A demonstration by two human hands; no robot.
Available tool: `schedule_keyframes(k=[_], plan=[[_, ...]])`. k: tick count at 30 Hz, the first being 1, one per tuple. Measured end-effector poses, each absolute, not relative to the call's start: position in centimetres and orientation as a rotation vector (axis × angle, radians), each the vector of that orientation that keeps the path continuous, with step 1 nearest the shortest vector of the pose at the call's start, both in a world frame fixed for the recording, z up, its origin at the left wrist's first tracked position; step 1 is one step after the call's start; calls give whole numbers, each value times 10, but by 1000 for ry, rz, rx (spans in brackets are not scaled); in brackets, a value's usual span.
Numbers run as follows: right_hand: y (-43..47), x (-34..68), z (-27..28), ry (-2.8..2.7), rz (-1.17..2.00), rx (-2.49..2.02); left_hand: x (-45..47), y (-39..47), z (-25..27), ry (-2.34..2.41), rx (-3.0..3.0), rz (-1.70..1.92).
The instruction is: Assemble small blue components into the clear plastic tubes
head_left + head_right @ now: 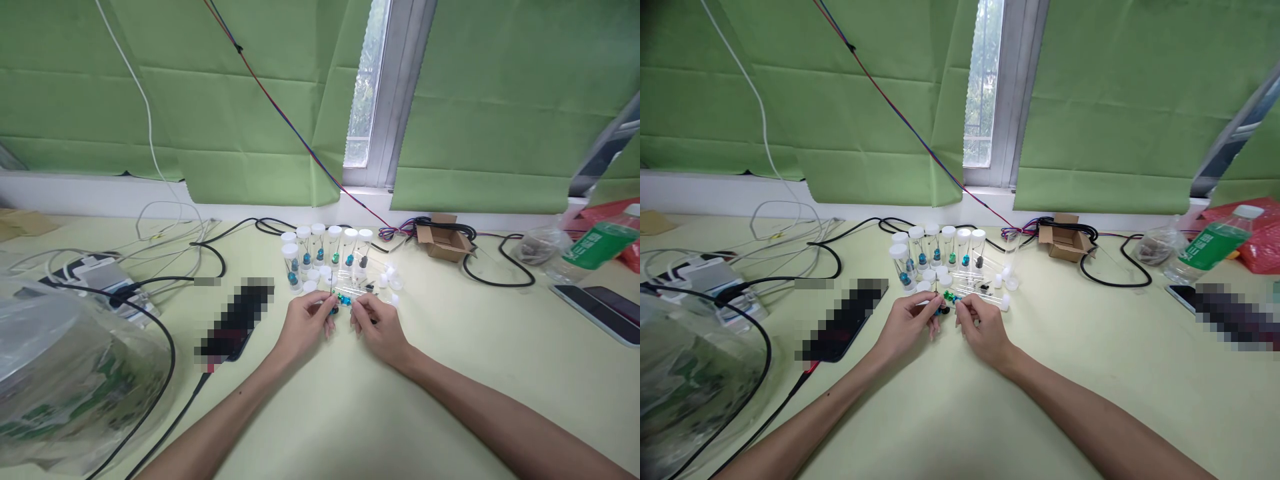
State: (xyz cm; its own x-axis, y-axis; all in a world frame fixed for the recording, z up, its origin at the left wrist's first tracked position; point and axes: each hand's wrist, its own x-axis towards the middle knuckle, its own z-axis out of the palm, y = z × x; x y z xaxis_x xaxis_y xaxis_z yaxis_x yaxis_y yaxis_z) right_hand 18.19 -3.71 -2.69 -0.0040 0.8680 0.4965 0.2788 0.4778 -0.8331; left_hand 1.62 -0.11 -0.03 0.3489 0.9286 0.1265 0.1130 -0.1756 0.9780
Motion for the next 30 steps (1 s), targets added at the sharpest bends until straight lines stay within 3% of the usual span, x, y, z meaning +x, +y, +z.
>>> schedule_keyframes(k=[30], plan=[[-34, 185, -34, -1568, 457, -983, 12, 4, 0, 961, 1541, 948]])
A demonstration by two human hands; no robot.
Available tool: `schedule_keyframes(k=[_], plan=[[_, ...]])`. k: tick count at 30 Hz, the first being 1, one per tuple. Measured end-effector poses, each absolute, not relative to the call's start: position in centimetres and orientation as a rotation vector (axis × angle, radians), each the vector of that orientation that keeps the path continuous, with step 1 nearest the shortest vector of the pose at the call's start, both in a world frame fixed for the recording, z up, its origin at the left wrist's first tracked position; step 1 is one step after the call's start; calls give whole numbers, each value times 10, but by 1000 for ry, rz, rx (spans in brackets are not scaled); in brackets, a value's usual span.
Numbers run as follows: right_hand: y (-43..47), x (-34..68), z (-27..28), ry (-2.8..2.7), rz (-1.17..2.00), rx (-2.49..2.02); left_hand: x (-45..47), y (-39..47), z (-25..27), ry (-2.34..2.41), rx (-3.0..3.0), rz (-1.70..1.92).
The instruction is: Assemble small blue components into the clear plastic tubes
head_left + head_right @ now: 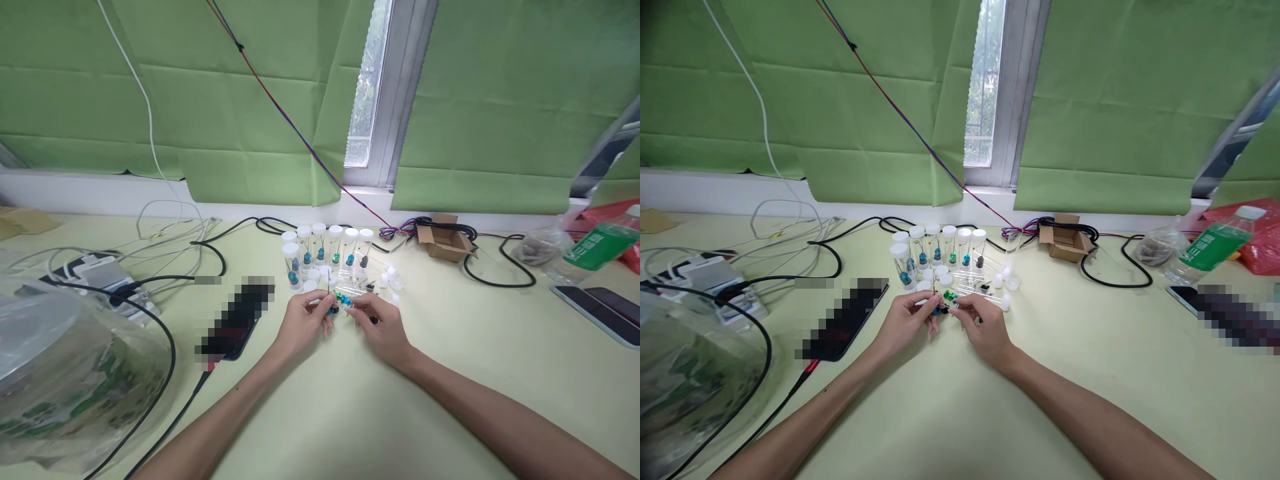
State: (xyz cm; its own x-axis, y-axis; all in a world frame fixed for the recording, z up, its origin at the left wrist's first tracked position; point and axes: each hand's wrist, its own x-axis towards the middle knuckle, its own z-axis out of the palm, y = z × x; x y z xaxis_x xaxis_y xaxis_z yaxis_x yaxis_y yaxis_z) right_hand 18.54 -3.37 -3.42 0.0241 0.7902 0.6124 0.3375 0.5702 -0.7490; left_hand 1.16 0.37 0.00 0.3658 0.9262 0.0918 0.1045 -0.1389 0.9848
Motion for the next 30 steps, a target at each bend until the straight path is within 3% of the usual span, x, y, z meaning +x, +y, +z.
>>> schedule_keyframes(k=[30], plan=[[-37, 184, -27, -1613, 476, -989, 13, 3, 4, 962, 1510, 932]])
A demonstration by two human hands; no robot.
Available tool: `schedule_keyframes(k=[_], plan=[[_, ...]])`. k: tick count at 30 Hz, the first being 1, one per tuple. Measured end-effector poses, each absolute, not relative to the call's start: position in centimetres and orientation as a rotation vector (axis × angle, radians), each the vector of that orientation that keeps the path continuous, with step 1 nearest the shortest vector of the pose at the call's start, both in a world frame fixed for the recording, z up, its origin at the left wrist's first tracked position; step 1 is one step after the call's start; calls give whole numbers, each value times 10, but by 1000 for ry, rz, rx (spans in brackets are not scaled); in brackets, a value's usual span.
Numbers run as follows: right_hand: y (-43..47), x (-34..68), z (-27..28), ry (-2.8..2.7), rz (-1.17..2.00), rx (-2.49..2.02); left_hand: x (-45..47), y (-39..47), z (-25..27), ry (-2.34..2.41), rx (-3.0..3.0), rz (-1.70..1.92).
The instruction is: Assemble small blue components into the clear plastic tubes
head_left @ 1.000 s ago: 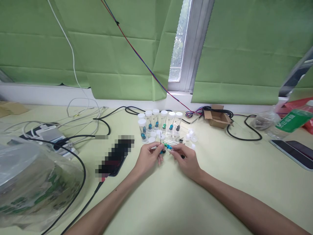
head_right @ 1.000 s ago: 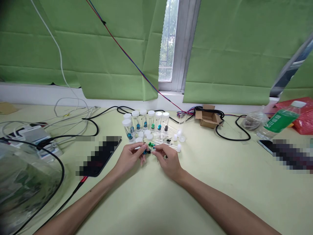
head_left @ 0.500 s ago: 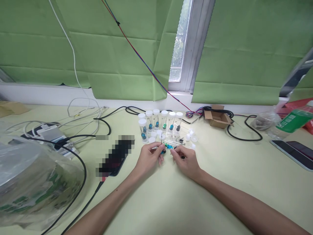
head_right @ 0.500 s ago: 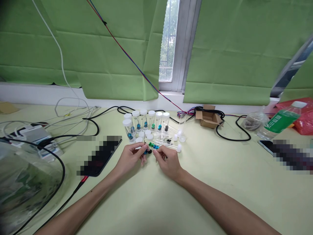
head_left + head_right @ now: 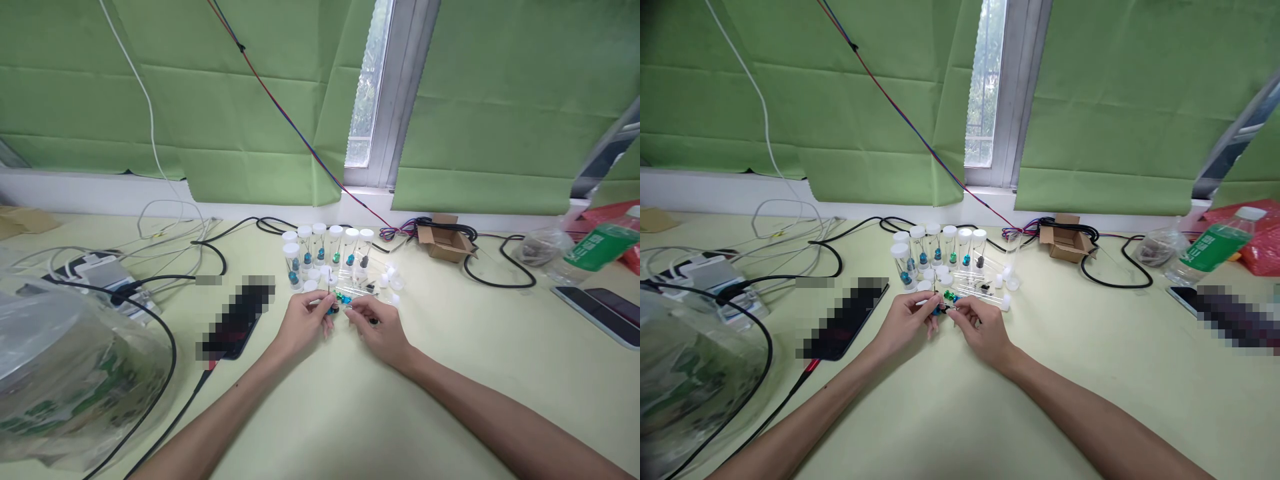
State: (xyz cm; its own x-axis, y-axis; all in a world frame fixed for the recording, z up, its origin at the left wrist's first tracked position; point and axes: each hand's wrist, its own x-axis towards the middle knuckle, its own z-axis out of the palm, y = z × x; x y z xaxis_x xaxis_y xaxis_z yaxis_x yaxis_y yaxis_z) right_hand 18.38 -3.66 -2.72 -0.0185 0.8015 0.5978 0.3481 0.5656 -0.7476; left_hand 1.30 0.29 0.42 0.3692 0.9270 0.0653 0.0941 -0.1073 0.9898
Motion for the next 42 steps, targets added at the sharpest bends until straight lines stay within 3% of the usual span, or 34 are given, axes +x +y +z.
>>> schedule_keyframes(k=[42], plan=[[-38, 184, -23, -1674, 419, -1023, 15, -1, 4, 948, 1531, 854]])
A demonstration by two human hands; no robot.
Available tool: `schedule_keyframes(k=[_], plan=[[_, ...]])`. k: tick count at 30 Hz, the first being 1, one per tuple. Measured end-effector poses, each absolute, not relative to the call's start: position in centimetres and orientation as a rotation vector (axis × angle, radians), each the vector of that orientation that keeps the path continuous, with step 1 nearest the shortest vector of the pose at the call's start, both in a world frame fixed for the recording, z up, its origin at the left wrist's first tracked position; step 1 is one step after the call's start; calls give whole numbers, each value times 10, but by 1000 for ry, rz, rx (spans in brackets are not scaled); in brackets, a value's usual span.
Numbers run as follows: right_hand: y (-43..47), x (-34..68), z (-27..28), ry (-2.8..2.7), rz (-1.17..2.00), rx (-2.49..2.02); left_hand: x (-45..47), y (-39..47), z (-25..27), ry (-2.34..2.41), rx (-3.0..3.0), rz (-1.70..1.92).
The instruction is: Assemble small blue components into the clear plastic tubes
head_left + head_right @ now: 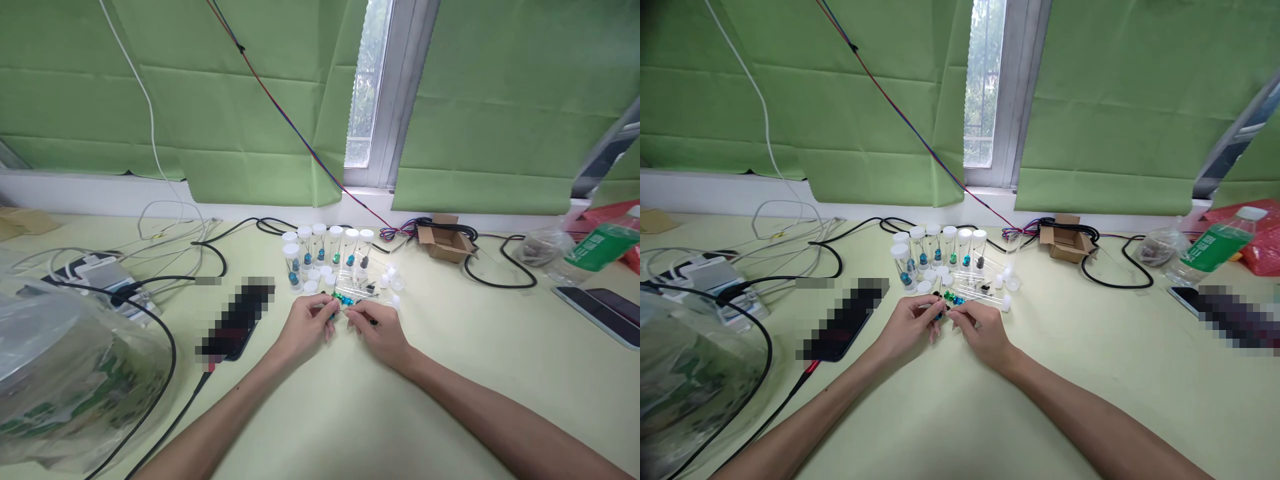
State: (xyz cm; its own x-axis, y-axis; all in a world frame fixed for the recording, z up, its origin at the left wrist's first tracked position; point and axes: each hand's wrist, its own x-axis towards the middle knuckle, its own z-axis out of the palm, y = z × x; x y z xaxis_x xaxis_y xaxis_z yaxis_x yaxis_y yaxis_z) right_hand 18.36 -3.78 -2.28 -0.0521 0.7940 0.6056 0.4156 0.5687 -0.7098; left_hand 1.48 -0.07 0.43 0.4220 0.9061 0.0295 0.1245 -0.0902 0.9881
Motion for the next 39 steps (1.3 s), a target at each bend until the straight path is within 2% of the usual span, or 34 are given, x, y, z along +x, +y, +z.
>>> schedule_keyframes(k=[10, 34, 39], plan=[[-37, 183, -25, -1635, 367, -1087, 12, 3, 1, 978, 1532, 932], [-39, 183, -26, -1622, 471, -1010, 13, 2, 5, 957, 1532, 897], [-38, 183, -27, -1626, 384, -952, 13, 5, 4, 946, 1507, 892]])
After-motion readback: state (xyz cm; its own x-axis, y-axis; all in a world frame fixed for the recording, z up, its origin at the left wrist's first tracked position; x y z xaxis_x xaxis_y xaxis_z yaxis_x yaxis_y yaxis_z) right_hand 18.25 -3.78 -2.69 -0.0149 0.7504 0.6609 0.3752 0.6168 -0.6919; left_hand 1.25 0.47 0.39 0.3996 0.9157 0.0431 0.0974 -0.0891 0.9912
